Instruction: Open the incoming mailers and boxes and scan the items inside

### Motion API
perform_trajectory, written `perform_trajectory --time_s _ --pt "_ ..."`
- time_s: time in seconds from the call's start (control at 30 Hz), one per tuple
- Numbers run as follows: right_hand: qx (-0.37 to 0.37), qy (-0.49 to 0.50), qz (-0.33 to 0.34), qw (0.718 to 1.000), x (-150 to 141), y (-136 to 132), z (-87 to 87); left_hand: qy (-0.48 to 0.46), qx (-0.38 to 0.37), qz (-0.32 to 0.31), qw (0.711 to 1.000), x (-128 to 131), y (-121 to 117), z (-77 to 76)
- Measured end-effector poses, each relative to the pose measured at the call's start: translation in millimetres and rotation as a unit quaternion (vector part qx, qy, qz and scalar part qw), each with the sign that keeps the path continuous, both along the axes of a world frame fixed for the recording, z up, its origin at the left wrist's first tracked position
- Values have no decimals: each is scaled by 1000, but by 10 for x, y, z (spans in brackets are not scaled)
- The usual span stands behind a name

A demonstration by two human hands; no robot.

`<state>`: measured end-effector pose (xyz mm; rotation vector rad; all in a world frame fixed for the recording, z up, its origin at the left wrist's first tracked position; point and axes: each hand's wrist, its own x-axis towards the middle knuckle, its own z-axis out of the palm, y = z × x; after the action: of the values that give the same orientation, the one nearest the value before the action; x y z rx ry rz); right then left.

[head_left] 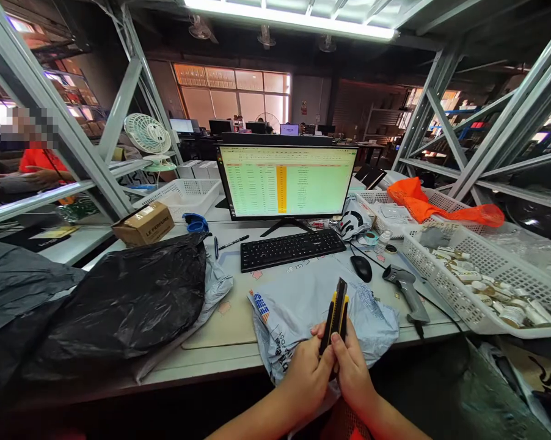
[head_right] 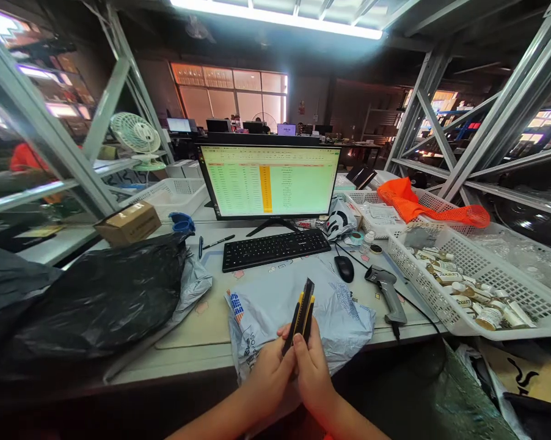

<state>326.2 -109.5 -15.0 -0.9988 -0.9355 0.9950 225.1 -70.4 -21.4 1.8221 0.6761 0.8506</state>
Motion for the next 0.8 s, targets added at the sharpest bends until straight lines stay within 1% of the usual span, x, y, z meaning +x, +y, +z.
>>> perform_trajectory --time_s 0.07,0.1,0.13,0.17,0.2,0.23,0.3,0.33,0.37,0.4,0.47,0.5,0.57,0.63,0.7,0.77,0.8 --pt "-4 -8 -6 1000 -26 -13 -10 -17 -19 1 1000 8 -23 7" --pt "-3 -15 -5 1000 -17 -25 -16 -9 -21 -3 1000 -14 -28 22" --pt "-1 -22 -2 1000 13 -45 -25 13 -7 -7 1000 -55 -26 42" --pt "2 -33 -2 999 69 -71 -37 44 22 -12 999 -116 -14 62" --pt "4 -51 -9 999 152 -104 -51 80 64 -12 995 -193 9 79" --pt "3 -79 -23 997 260 -145 -67 117 117 1 986 -280 46 87" --pt "-9 -175 -55 983 525 -240 -102 176 222 63 957 -457 151 68" --pt "-17 -236 -55 970 663 -292 -118 197 259 96 941 -533 213 39" --pt "-29 -299 -38 953 790 -344 -131 212 283 124 927 -594 274 2" --pt "-44 -355 -8 934 897 -393 -139 222 297 141 918 -637 329 -40" --pt "-82 -446 60 889 1029 -476 -133 218 311 146 913 -673 408 -114" --pt "-104 -483 85 865 1050 -505 -117 208 320 146 913 -670 430 -138" --pt "-135 -557 107 813 1015 -524 -56 188 343 144 909 -640 447 -154" --pt "-132 -628 110 759 922 -475 41 179 368 125 904 -600 446 -133" --pt "-109 -688 112 709 851 -353 155 176 395 77 898 -570 442 -92" --pt "-75 -725 111 676 887 -187 264 165 418 24 893 -573 440 -46" --pt "-57 -735 104 667 960 -102 310 157 424 2 892 -591 440 -23"
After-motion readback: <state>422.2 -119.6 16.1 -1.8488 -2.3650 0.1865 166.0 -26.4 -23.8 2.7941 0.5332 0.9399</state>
